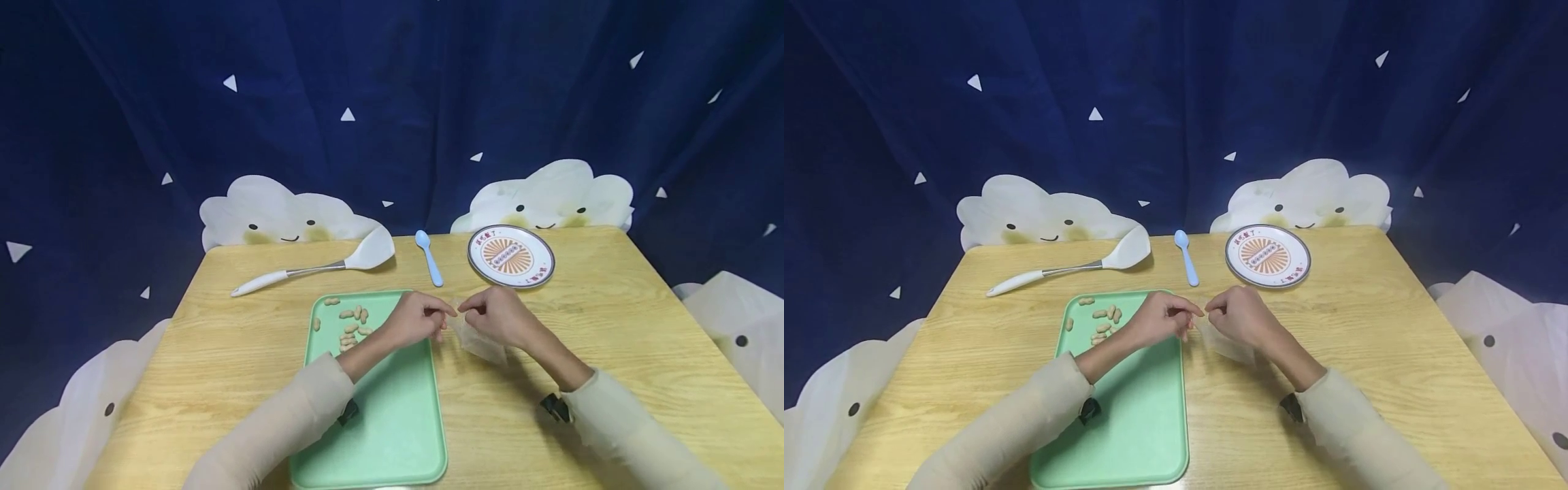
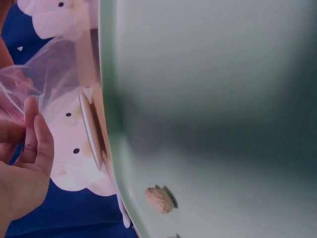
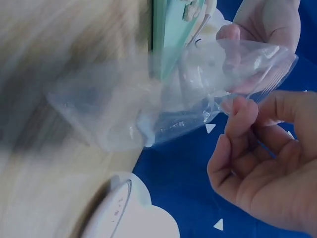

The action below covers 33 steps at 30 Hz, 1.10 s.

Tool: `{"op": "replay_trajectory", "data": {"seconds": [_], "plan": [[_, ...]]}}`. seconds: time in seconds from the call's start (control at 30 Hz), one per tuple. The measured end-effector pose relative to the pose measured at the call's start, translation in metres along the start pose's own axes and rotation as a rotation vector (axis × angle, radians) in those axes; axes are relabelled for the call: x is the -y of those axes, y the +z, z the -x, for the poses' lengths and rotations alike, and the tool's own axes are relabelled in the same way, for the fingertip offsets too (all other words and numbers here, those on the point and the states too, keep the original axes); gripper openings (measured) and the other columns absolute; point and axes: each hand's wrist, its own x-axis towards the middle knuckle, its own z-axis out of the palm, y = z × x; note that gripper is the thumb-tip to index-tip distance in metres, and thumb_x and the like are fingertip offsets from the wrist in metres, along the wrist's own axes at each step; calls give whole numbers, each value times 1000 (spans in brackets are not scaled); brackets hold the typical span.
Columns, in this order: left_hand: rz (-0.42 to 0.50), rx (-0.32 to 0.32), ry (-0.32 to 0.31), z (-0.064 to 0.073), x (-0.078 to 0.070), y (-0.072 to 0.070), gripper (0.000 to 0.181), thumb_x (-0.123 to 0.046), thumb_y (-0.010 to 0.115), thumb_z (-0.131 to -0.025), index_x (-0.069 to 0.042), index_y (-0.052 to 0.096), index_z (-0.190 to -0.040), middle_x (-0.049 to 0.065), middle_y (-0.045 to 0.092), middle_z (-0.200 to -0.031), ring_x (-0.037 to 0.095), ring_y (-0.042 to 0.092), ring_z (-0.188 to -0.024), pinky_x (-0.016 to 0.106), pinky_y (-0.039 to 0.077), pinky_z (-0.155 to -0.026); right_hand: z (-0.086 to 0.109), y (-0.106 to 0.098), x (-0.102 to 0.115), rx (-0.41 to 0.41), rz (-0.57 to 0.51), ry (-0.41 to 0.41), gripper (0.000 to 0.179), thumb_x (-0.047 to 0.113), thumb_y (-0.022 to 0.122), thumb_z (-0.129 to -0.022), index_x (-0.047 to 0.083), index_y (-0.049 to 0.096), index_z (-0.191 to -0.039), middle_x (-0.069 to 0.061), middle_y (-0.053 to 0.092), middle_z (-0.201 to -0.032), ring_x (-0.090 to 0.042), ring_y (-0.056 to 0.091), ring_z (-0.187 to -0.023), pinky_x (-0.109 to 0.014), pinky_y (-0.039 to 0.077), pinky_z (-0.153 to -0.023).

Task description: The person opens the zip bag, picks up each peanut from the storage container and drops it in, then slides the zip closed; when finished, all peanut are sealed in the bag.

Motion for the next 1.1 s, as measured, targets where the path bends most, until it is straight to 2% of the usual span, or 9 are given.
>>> {"op": "replay_trajectory", "data": {"seconds": [0.1, 0.2, 0.37, 0.43, 0.57, 0.67, 0.8, 0.97, 1.1], "plan": [[-106, -6, 29, -1, -2, -1, 29, -3, 48, -84, -6, 74, -97, 16, 70, -71, 27, 69, -60, 18, 39, -45, -2, -2, 1, -19, 89, -33, 23, 6, 55, -78, 6, 76, -87, -2, 74, -76, -5, 53, -56, -21, 43, -54], [-146, -8, 45, -2, -5, -2, 27, -5, 50, -83, -6, 74, -93, 15, 71, -71, 25, 69, -60, 17, 40, -45, -3, -3, 1, -43, 136, -68, 21, 7, 55, -75, 11, 76, -76, 4, 71, -66, -3, 52, -54, -21, 43, -53], [-162, -15, 76, -1, -6, -4, 22, -10, 53, -85, -4, 74, -83, 14, 72, -72, 24, 70, -59, 18, 42, -44, -3, -4, 2, -52, 164, -120, 22, 13, 62, -78, 17, 66, -56, 12, 54, -46, -2, 42, -44, -19, 35, -45], [-184, -21, 88, -1, -6, -3, 24, -16, 56, -88, -3, 73, -78, 12, 71, -68, 23, 69, -58, 18, 42, -44, -3, -5, 2, -37, 181, -112, 24, 16, 66, -79, 16, 65, -55, 11, 53, -45, -2, 41, -43, -19, 35, -45], [-301, -64, 122, -1, -7, -1, 28, -26, 62, -88, -8, 72, -69, 1, 69, -59, 8, 63, -55, 16, 41, -47, -2, -6, 3, 19, 226, -83, 21, 17, 71, -77, 14, 65, -57, 11, 50, -46, -3, 40, -44, -19, 34, -45], [-366, -93, 146, -2, -7, 1, 20, -24, 67, -82, -13, 71, -66, -5, 65, -58, 0, 55, -55, 14, 43, -52, -2, -7, 5, 67, 257, -71, 31, 14, 73, -74, 16, 52, -51, 11, 36, -44, -3, 32, -43, -18, 26, -43], [-378, -80, 138, -2, -9, 2, 15, -19, 70, -78, -14, 68, -65, -6, 63, -60, 0, 52, -54, 13, 43, -51, -1, -11, 8, 96, 292, -80, 47, 12, 76, -70, 19, 34, -51, 10, 23, -47, -4, 25, -45, -19, 20, -44], [-391, -55, 118, 1, -12, 0, 15, -19, 71, -78, -15, 67, -64, -7, 61, -59, 0, 51, -53, 14, 42, -49, -1, -17, 15, 137, 370, -48, 33, 16, 79, -71, 15, 49, -55, 6, 42, -51, -8, 38, -50, -22, 32, -47], [-380, -38, 108, 1, -13, -3, 11, -18, 71, -78, -15, 68, -68, -7, 63, -63, 0, 53, -55, 15, 43, -50, -1, -19, 12, 80, 420, -114, 21, 25, 77, -75, 12, 62, -66, 2, 56, -61, -12, 47, -55, -26, 38, -51]]}}
